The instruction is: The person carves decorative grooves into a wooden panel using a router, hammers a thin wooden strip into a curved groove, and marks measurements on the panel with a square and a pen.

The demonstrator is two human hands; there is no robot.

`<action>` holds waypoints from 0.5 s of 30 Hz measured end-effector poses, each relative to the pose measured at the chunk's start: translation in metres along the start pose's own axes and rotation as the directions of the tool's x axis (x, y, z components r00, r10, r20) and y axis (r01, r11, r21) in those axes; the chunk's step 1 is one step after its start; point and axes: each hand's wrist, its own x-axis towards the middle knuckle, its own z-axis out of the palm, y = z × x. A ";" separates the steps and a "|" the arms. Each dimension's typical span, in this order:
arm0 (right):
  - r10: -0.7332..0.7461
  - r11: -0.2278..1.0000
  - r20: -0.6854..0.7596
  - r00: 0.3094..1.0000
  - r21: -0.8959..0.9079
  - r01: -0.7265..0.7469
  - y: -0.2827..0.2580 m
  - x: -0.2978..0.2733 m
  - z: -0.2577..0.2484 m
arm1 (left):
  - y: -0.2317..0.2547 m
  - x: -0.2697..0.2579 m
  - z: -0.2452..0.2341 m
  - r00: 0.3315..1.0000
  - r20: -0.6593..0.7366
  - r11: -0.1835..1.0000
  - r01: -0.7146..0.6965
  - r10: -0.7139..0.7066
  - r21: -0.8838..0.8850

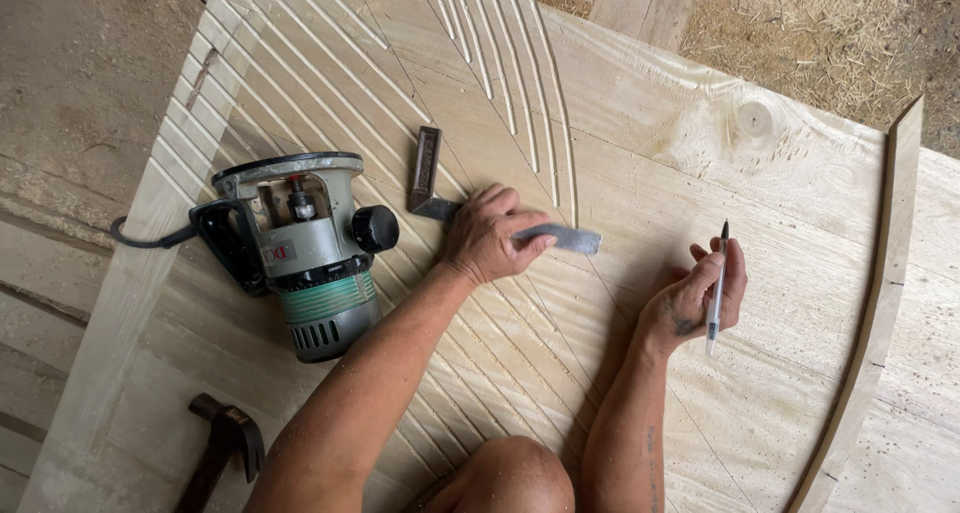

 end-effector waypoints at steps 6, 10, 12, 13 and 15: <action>0.131 0.987 -0.072 0.989 0.107 -0.123 -0.015 0.008 0.009 | 0.063 -0.070 0.008 0.993 0.116 0.984 0.016 0.005 -0.176; 0.215 0.958 -0.004 0.977 0.193 -0.210 -0.021 0.014 0.014 | 0.113 -0.124 0.001 0.991 0.095 0.955 0.120 -0.098 -0.272; 0.221 0.955 0.103 0.970 0.180 -0.237 -0.020 0.012 0.006 | 0.121 -0.141 -0.010 0.982 0.090 0.928 0.186 -0.166 -0.322; 0.214 0.954 0.156 0.964 0.177 -0.240 -0.019 0.013 0.002 | 0.122 -0.145 -0.016 0.980 0.090 0.922 0.199 -0.179 -0.332; 0.268 0.923 0.277 0.923 0.199 -0.328 -0.020 0.019 -0.010 | 0.118 -0.147 -0.032 0.976 0.102 0.908 0.215 -0.191 -0.361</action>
